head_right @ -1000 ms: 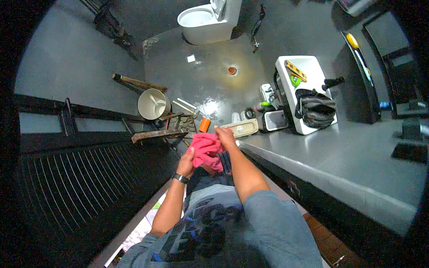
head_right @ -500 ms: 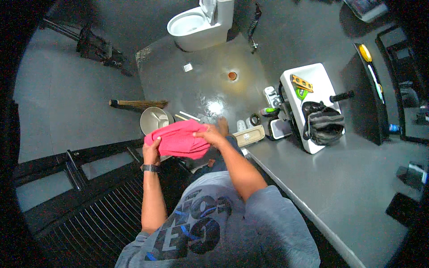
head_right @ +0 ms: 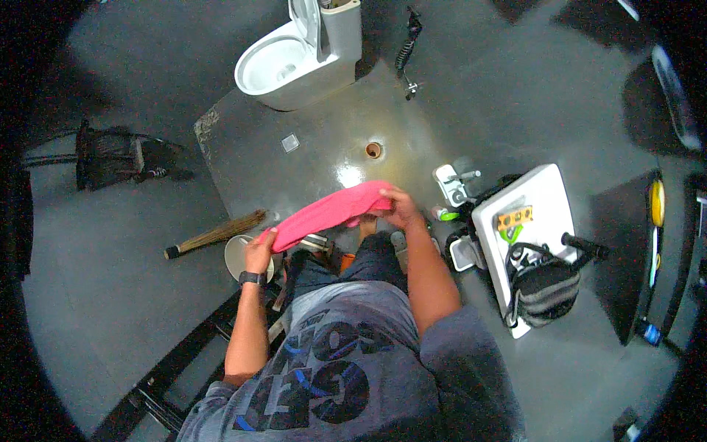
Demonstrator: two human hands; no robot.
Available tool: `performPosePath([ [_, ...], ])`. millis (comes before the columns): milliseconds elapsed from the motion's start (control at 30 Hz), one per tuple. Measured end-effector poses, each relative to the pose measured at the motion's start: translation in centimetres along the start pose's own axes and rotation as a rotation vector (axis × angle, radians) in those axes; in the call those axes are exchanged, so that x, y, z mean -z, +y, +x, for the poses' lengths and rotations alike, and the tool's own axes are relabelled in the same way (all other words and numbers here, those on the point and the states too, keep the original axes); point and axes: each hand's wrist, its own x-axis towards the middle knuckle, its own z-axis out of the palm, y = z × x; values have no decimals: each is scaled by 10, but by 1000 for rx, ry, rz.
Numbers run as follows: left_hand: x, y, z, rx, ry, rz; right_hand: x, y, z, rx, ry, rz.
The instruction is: The person wipes the floor around the toilet flange with a pink cloth, then uses a spirit level and tape measure to mark measurements on the floor. The person handles a spirit level, tape measure, pencil, and cloth while kneeling on the floor.
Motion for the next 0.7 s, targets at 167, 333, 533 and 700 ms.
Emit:
performPosePath([
  [167, -30, 56, 42, 190, -474, -558, 15, -49, 15, 369, 101, 478],
  [333, -41, 94, 116, 272, -768, -538, -57, -32, 72, 281, 246, 422],
  [533, -58, 77, 265, 355, -748, -58, -123, 56, 189, 136, 373, 66],
  [700, -28, 65, 349, -695, -1301, 909, -162, 122, 278, 112, 795, -611],
])
